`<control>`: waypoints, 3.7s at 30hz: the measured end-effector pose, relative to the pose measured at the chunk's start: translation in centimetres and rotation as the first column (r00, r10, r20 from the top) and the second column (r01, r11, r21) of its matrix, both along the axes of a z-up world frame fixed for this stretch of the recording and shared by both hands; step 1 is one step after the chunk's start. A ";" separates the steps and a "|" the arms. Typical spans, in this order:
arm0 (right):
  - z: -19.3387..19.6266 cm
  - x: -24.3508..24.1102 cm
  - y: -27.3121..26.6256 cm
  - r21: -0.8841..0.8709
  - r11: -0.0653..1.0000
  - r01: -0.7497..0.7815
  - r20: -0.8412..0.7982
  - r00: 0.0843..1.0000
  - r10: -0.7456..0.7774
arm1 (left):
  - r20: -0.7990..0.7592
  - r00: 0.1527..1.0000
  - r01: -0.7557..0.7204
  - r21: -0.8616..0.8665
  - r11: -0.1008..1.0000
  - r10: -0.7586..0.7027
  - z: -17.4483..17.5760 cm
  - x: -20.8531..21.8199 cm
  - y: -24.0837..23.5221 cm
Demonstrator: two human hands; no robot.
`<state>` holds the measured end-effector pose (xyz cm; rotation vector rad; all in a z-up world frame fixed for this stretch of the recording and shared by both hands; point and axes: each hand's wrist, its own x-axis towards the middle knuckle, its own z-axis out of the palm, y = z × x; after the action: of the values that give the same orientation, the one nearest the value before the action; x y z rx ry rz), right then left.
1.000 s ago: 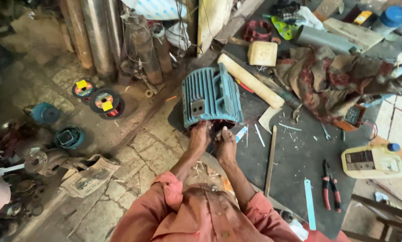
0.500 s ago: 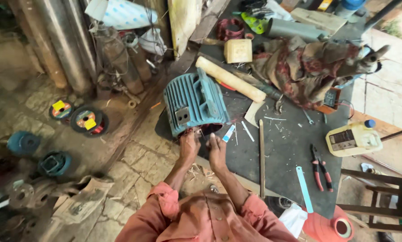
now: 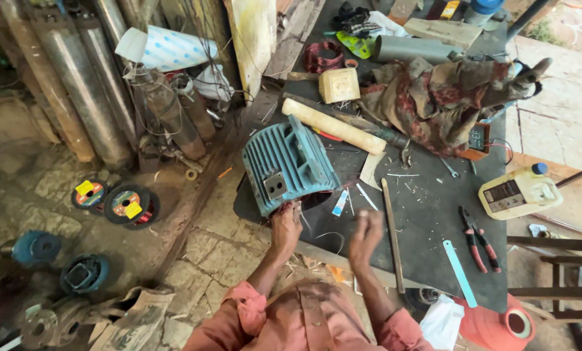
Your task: The person works on a teal electric motor on a cluttered workbench. They use a wooden mallet to tap the motor housing, then use pliers to pull and adjust internal copper windings. The person repeatedly taps the motor and manipulates the windings throughout the clip.
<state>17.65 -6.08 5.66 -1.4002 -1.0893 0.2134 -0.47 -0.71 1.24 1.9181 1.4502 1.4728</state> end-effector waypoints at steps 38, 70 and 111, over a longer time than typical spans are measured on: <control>10.4 11.7 28.5 -0.168 0.961 -0.217 0.933 0.279 0.226 | -0.067 0.865 -0.499 -0.009 0.866 0.497 10.4 6.6 -13.8; -2.4 1.2 -13.5 0.217 0.709 -0.671 -0.938 0.058 0.342 | 0.301 0.753 0.655 -0.430 0.621 -0.586 9.8 -2.3 -19.8; 5.6 7.4 -11.3 -0.733 0.572 -0.369 0.398 0.449 0.800 | 0.937 0.076 0.731 -0.286 0.620 0.341 2.3 4.0 -25.0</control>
<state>25.07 -17.34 11.22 -1.5545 -2.3849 0.6090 3.51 -25.75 3.49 0.1847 0.6608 1.1361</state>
